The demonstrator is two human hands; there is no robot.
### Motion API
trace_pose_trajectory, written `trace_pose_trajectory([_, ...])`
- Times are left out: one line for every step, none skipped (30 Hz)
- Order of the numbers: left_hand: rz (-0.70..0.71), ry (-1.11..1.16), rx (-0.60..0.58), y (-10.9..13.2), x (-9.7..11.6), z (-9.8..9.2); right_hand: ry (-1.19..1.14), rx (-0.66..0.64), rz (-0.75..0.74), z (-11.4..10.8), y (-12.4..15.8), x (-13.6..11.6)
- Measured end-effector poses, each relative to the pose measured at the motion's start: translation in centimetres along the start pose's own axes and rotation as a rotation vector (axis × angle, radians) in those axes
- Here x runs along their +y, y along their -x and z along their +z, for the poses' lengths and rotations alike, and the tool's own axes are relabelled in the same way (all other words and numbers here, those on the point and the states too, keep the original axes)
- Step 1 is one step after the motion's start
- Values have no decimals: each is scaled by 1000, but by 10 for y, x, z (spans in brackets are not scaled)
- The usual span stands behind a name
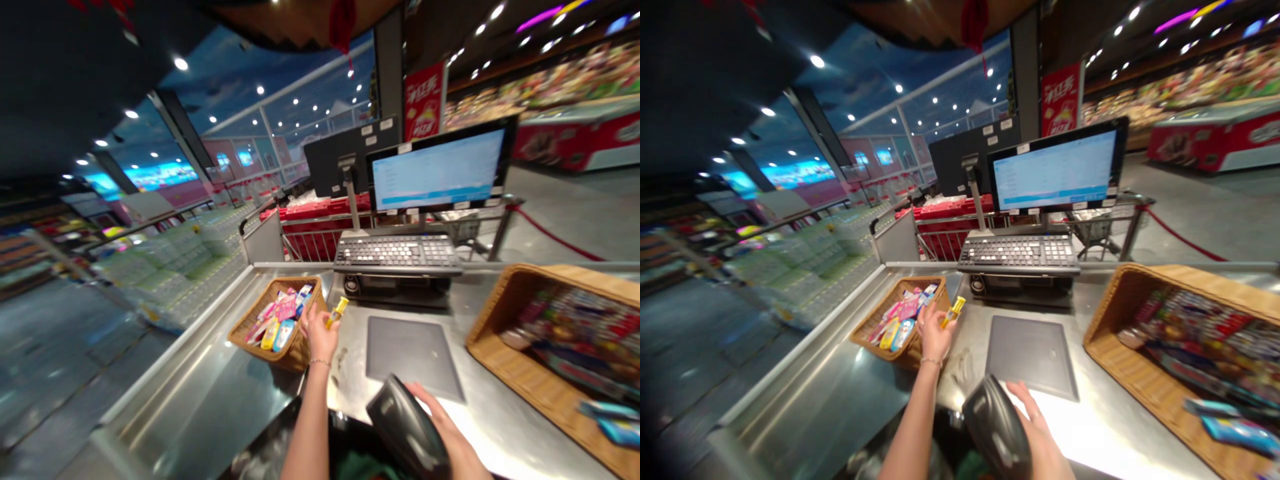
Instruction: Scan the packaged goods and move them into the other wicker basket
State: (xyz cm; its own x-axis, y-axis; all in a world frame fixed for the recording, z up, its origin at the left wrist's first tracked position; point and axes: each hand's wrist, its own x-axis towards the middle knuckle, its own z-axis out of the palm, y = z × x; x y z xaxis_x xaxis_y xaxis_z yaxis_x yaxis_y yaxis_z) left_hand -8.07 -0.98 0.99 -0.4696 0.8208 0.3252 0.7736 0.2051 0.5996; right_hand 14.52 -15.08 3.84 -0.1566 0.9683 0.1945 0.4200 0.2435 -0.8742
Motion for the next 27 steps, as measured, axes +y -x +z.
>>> trace_pose_trajectory([0,0,3,0,-1,-1,-15,-8,13,0,0,-1])
trace_pose_trajectory([-4,0,7,0,-2,-1,-39,-13,31,0,0,-1])
trace_pose_trajectory([-8,0,11,0,-2,-2,-61,-12,47,1,-1,-1])
trace_pose_trajectory([-11,-1,13,0,-3,-2,-69,-5,52,2,-1,0])
trace_pose_trajectory([-13,-4,16,0,-4,-3,-72,2,56,3,-1,1])
trace_pose_trajectory([-14,-8,19,0,-5,-4,-75,7,56,5,-1,1])
trace_pose_trajectory([-15,-13,22,0,-6,-5,-79,9,54,7,-1,2])
trace_pose_trajectory([-16,-17,26,0,-7,-6,-84,11,55,8,-1,3])
trace_pose_trajectory([-17,-21,28,0,-8,-7,-90,12,54,10,-1,4])
trace_pose_trajectory([-20,-24,31,0,-9,-8,-96,12,53,11,-1,6])
trace_pose_trajectory([-24,-26,33,0,-9,-9,-101,10,47,12,-1,7])
trace_pose_trajectory([-28,-27,33,0,-10,-10,-106,7,42,14,-1,8])
trace_pose_trajectory([-32,-27,36,0,-11,-11,-107,5,40,15,-1,10])
trace_pose_trajectory([-36,-26,40,0,-12,-12,-107,2,34,16,-1,11])
trace_pose_trajectory([-40,-25,44,0,-12,-13,-105,-1,28,17,-1,12])
trace_pose_trajectory([-43,-23,48,0,-13,-14,-101,0,27,18,-1,14])
trace_pose_trajectory([-46,-21,50,0,-13,-15,-94,0,28,19,-2,15])
trace_pose_trajectory([-50,-20,52,-1,-13,-16,-88,-2,29,20,-2,15])
trace_pose_trajectory([-56,-20,52,-1,-13,-16,-83,-9,27,21,-2,15])
trace_pose_trajectory([-60,-22,51,-1,-13,-17,-79,-16,28,22,-2,15])
trace_pose_trajectory([-64,-24,51,-1,-14,-18,-77,-24,25,22,-3,15])
trace_pose_trajectory([-65,-27,53,-1,-14,-18,-75,-32,22,23,-3,15])
trace_pose_trajectory([-66,-29,56,-1,-15,-19,-73,-39,17,23,-3,15])
trace_pose_trajectory([-68,-29,60,-1,-15,-19,-69,-43,11,23,-3,16])
trace_pose_trajectory([-70,-30,65,-2,-16,-19,-65,-44,8,24,-4,17])
trace_pose_trajectory([-74,-31,69,-2,-17,-19,-62,-47,1,24,-4,17])
trace_pose_trajectory([-79,-33,70,-2,-18,-19,-61,-50,-8,24,-4,19])
